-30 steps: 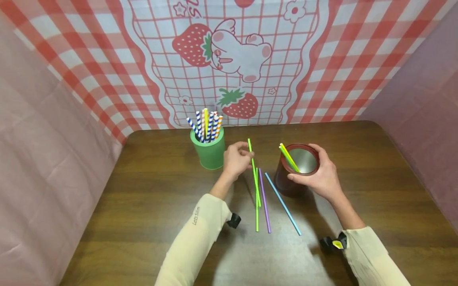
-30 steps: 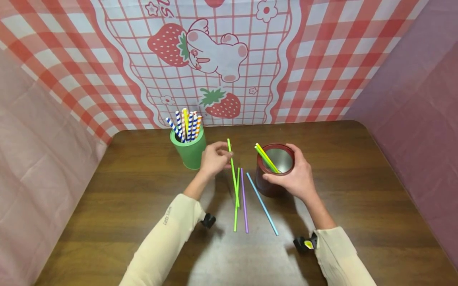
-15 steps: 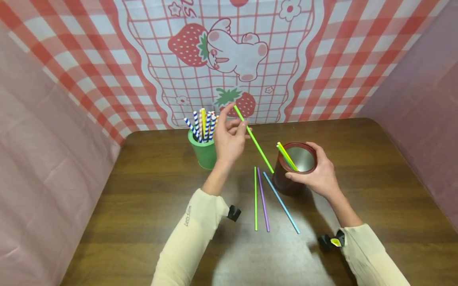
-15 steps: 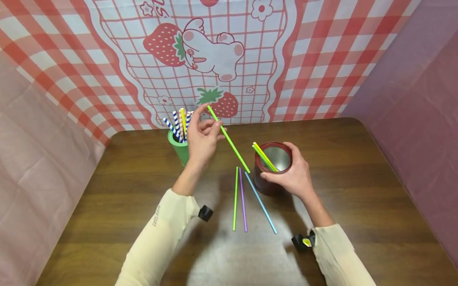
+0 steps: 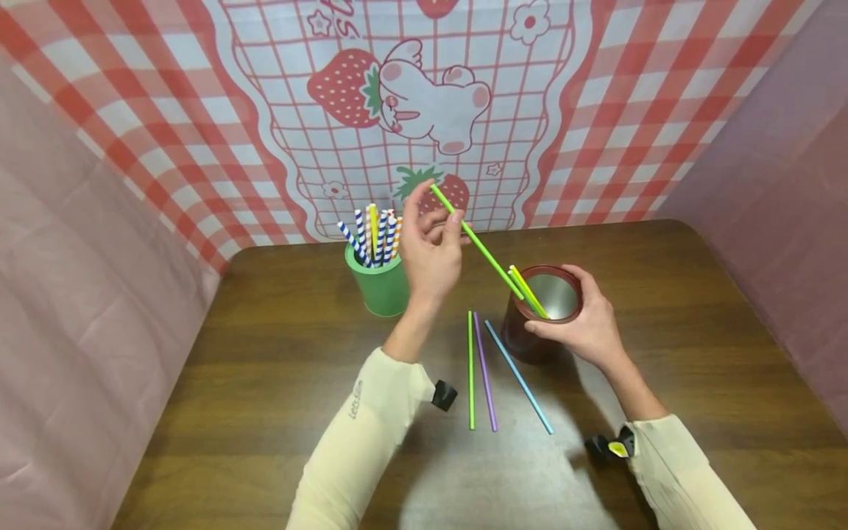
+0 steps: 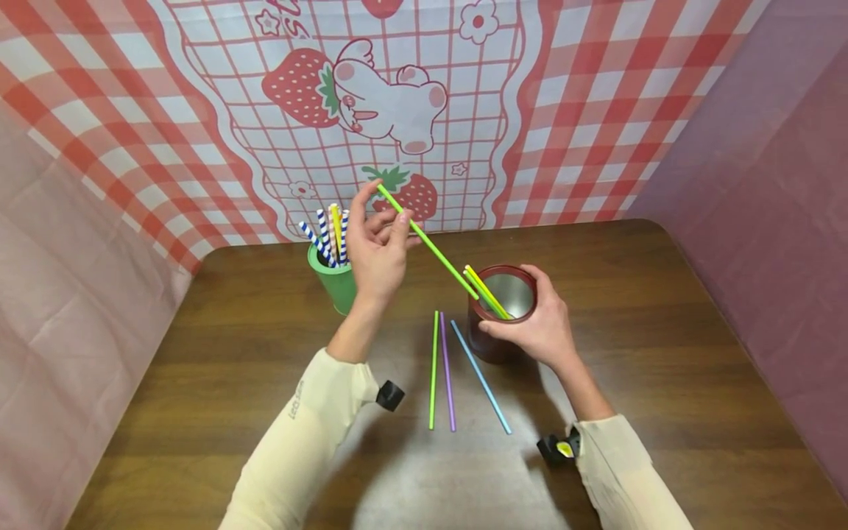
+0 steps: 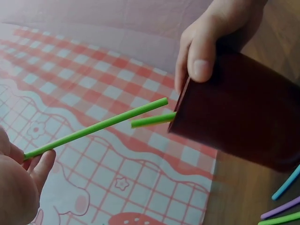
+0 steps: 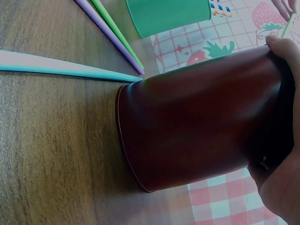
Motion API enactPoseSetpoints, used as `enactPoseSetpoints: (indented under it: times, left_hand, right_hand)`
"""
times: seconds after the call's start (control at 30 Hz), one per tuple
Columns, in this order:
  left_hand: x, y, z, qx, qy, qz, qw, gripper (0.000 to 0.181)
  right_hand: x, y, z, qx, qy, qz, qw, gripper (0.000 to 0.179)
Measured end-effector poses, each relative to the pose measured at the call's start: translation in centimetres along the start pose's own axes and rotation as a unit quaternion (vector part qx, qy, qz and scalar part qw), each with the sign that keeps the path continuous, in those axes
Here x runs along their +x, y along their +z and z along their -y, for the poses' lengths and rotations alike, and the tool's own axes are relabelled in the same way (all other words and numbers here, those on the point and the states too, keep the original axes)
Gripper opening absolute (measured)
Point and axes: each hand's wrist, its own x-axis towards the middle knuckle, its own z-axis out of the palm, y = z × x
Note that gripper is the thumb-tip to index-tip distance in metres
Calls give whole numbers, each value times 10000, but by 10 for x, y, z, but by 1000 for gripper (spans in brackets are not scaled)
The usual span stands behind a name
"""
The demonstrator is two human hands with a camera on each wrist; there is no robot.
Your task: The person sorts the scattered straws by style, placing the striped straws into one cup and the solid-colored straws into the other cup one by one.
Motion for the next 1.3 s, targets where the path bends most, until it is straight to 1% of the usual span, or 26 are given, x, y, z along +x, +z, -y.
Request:
enactPoseSetpoints:
  times: [0.13,0.27,0.5,0.57,0.7,0.87,1.03,1.13,1.27,1.3]
  left_hand:
    - [-8,8,7,164,104,-9,9998,49]
    - [-20,15,15,287,65,68,9995,48]
    - [-45,24,-1,379,-211,144,9990,43]
    - [-51,25,2,528,-236,184,9982,42]
    - [-61,26,6,792,-166,216,9965,43]
    - [-70,28,10,744,-140,233,9969,43]
    - [-73,28,14,747,-321,246,9964,44]
    - [-73,27,28,773,-414,240,9959,46]
    - [-73,23,49,777,-456,211,9957,47]
    - [-73,21,51,784,-466,209,9956,46]
  right_hand:
    - [0,1,0,9,-16,-16,10000,97]
    - [0,2,0,3,-2,-16,10000,98]
    - [0,3,0,-3,-14,7,10000,98]
    - [0,3,-1,-8,-30,1,10000,98]
    - [0,3,0,13,-54,-11,10000,97]
    - [0,3,0,15,-68,-33,10000,98]
    - [0,3,0,33,-55,1,10000,98]
    - [0,3,0,55,-44,21,10000,98]
    - [-1,2,1,57,-24,30,10000,97]
    - [-1,1,2,52,-21,35,10000,97]
